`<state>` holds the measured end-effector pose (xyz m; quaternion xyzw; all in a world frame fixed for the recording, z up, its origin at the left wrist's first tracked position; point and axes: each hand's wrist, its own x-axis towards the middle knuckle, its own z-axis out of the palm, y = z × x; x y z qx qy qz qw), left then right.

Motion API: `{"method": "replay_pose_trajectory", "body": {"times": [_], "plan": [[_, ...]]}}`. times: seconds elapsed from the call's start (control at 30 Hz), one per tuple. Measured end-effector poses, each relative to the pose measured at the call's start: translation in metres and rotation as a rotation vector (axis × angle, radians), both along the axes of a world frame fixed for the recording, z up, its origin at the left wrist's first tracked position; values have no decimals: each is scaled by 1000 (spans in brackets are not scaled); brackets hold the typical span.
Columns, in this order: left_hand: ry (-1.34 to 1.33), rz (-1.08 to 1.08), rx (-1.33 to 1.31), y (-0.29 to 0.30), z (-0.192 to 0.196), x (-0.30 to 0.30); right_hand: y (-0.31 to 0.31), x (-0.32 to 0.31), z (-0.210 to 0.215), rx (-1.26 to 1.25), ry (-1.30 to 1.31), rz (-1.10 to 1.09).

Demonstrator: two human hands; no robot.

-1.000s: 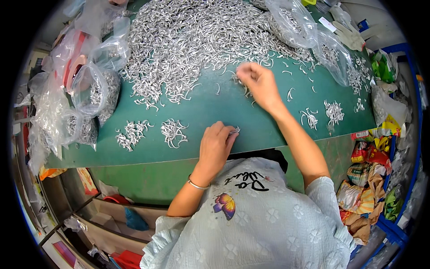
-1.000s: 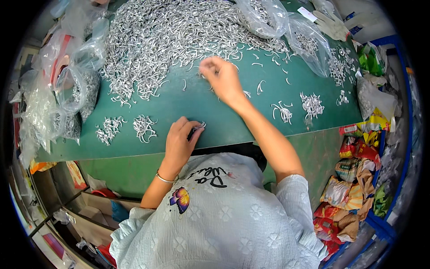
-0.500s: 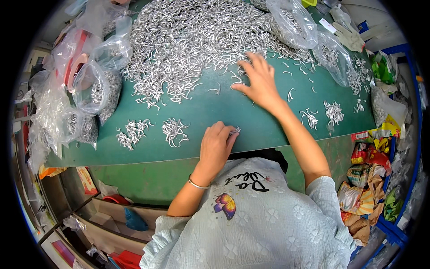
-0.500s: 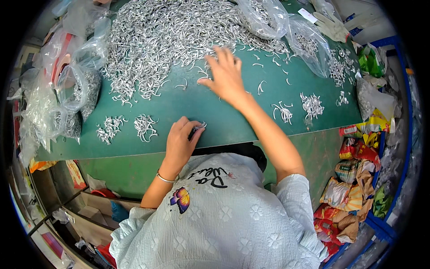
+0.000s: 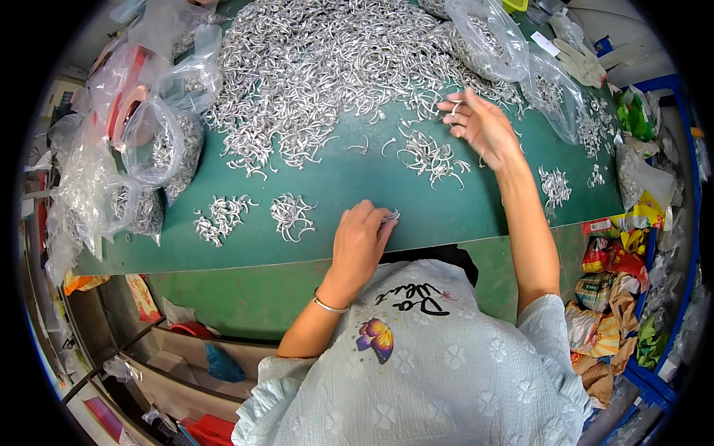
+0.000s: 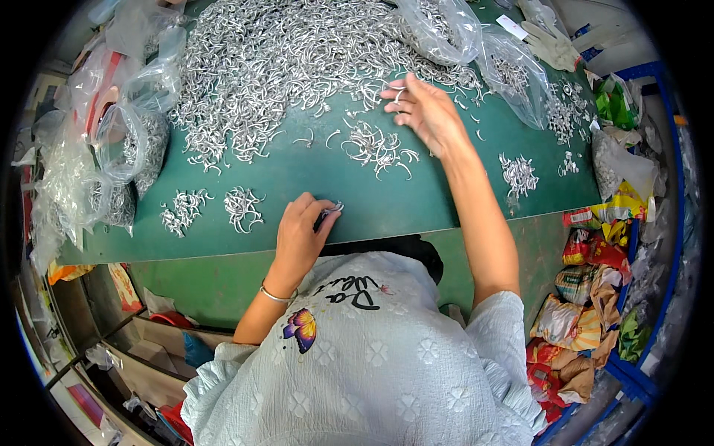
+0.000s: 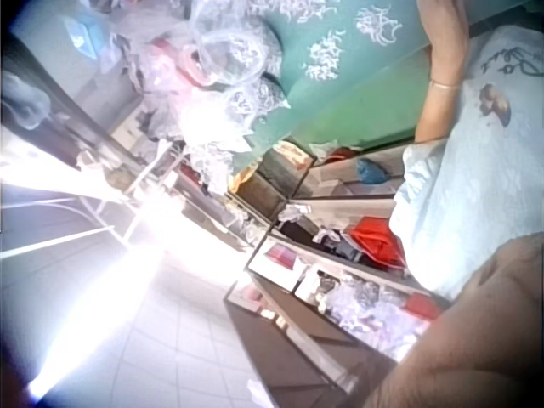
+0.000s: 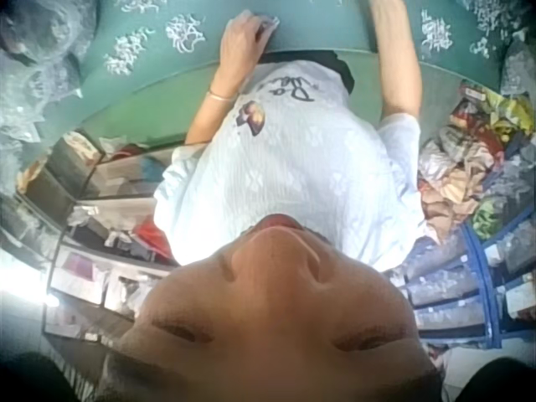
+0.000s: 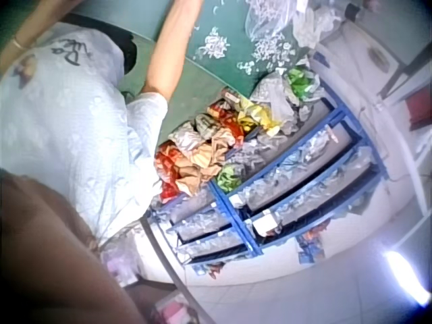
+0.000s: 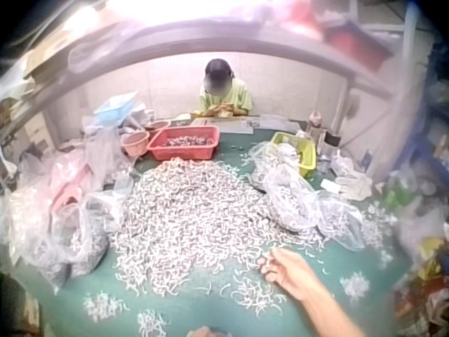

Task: The person sorts through a large pile of silver-colored metal components on a green workbench, picking them up by hand and placing them into different bags and piles.

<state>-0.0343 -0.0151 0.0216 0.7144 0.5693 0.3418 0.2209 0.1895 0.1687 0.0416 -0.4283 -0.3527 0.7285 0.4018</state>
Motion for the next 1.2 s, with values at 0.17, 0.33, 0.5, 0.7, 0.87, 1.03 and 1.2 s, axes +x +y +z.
{"method": "replay_pose_trajectory", "body": {"times": [0.17, 0.33, 0.5, 0.7, 0.87, 1.03, 1.2], "plan": [[-1, 0, -12, 1, 0, 0, -3, 5, -14, 694, -1119, 105], [12, 16, -16, 0, 1, 1, -57, -31, -3, 882, -1307, 362], [3, 15, -16, 0, 1, 1, -72, -38, -14, 960, -1106, 238], [4, 11, -15, -1, 0, 0, -41, -52, -23, 604, -527, 147], [-2, 13, 1, -1, -1, 0, -7, -14, 2, 73, -89, 46], [-10, 8, -1, -1, -1, 1, -4, 26, 12, 116, 86, 91], [-11, 12, -6, -2, 0, 0, -15, 28, 32, 455, -525, 40]]}}
